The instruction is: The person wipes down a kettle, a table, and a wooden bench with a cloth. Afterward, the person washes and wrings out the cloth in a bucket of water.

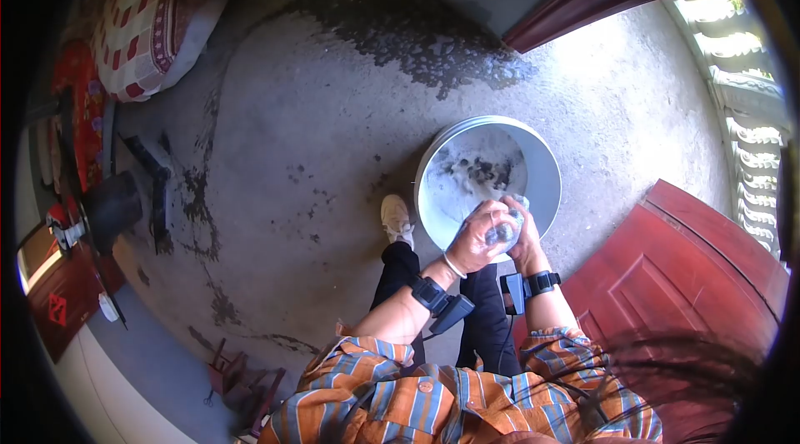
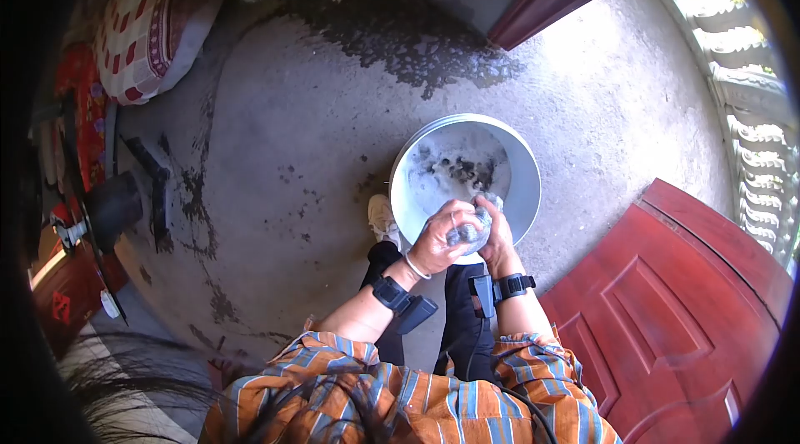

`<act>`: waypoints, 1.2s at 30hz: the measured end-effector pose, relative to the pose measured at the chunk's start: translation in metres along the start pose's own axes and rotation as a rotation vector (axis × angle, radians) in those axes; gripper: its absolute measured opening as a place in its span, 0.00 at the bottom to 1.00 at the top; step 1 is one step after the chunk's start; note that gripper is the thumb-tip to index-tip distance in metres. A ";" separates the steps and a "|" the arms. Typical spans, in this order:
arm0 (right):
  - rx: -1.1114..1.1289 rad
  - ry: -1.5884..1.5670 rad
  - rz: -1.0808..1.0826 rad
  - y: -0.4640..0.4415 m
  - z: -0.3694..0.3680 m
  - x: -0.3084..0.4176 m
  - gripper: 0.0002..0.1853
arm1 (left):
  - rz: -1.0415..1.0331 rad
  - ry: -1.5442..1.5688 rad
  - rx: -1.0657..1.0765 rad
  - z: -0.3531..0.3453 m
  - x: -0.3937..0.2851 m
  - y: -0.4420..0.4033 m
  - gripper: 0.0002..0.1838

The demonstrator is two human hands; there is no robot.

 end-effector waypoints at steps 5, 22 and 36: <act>0.477 0.046 0.322 0.007 -0.004 0.003 0.15 | 0.006 0.161 0.117 0.017 -0.004 0.000 0.16; 0.421 1.384 1.438 0.112 -0.080 0.033 0.12 | 0.831 1.092 -0.445 0.014 0.034 0.011 0.29; 0.082 0.035 0.430 0.047 -0.034 -0.002 0.08 | -0.302 -0.434 -0.203 0.003 -0.063 -0.010 0.08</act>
Point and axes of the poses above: each hand's wrist, its own y-axis away from the middle knuckle, its own z-axis out of the back of the hand, x = y × z, the point moved 3 cm from there along -y, towards the middle knuckle, and after that the axes turned 3 degrees about y, right-handed, at the moved point
